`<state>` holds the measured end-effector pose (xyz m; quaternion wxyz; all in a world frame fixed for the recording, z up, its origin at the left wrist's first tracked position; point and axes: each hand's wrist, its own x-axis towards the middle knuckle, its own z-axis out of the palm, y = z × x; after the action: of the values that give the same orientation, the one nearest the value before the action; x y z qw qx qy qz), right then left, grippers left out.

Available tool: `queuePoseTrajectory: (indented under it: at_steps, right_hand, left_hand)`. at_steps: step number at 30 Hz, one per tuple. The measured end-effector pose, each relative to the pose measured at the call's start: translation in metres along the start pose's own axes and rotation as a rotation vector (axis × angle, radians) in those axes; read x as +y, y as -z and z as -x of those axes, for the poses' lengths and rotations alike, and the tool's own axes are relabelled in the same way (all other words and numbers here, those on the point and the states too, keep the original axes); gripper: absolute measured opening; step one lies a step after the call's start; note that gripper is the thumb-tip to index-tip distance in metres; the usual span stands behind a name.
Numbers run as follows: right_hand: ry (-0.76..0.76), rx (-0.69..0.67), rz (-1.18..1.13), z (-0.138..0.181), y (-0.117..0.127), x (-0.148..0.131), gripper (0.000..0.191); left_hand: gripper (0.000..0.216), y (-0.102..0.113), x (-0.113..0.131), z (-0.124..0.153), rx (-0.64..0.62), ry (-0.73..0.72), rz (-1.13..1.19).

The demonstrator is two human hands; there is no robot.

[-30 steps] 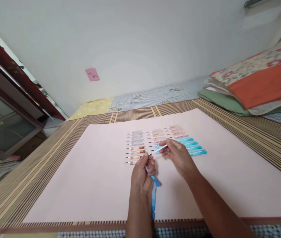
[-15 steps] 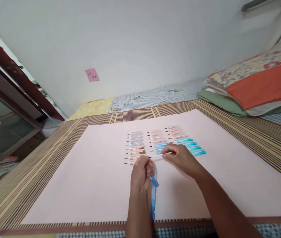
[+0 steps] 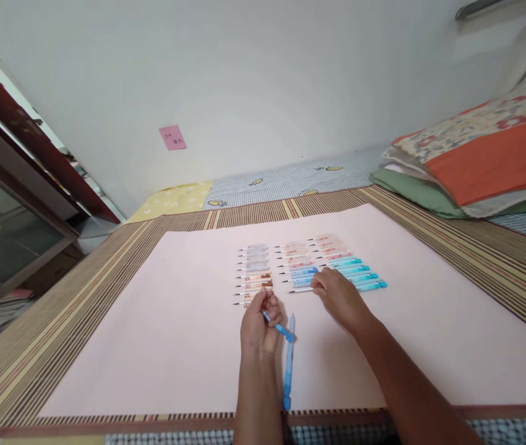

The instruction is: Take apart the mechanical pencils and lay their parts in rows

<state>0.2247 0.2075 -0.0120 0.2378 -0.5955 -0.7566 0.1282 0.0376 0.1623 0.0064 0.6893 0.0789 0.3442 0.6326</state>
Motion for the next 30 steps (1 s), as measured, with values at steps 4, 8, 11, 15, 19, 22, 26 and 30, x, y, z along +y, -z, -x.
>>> queuePoseTrajectory:
  at_steps: [4, 8, 11, 15, 19, 22, 26, 30]
  right_hand:
    - [-0.01, 0.004, 0.009, 0.0, -0.005, 0.0, 0.019]
    - [-0.008, 0.003, 0.015, -0.001, -0.009, 0.001, 0.019]
    - [-0.004, 0.021, 0.017, -0.002, -0.011, 0.002, 0.017]
    - [0.01, 0.04, 0.006, -0.002, -0.014, 0.001, 0.018]
    - [0.026, 0.051, -0.038, -0.002, -0.017, 0.0, 0.02]
    - [0.021, 0.069, -0.065, -0.001, -0.018, -0.001, 0.019]
    - [0.012, 0.088, -0.083, 0.0, -0.015, -0.001, 0.018]
    - [-0.139, 0.113, -0.07, 0.002, 0.0, 0.005, 0.016]
  left_hand:
    - [0.021, 0.001, 0.0, 0.0, 0.01, -0.004, 0.027]
    - [0.02, 0.002, 0.0, 0.0, 0.01, -0.008, 0.044]
    - [0.021, 0.003, 0.0, 0.0, 0.002, -0.012, 0.033]
    - [0.023, 0.003, -0.001, -0.001, -0.017, -0.019, 0.016]
    - [0.022, 0.004, -0.002, -0.002, -0.032, -0.015, 0.02]
    - [0.019, 0.004, -0.002, -0.002, -0.025, -0.009, 0.028]
    - [0.018, 0.005, -0.001, -0.001, -0.025, -0.015, 0.034]
    - [0.018, 0.005, 0.0, -0.001, -0.025, -0.003, 0.05]
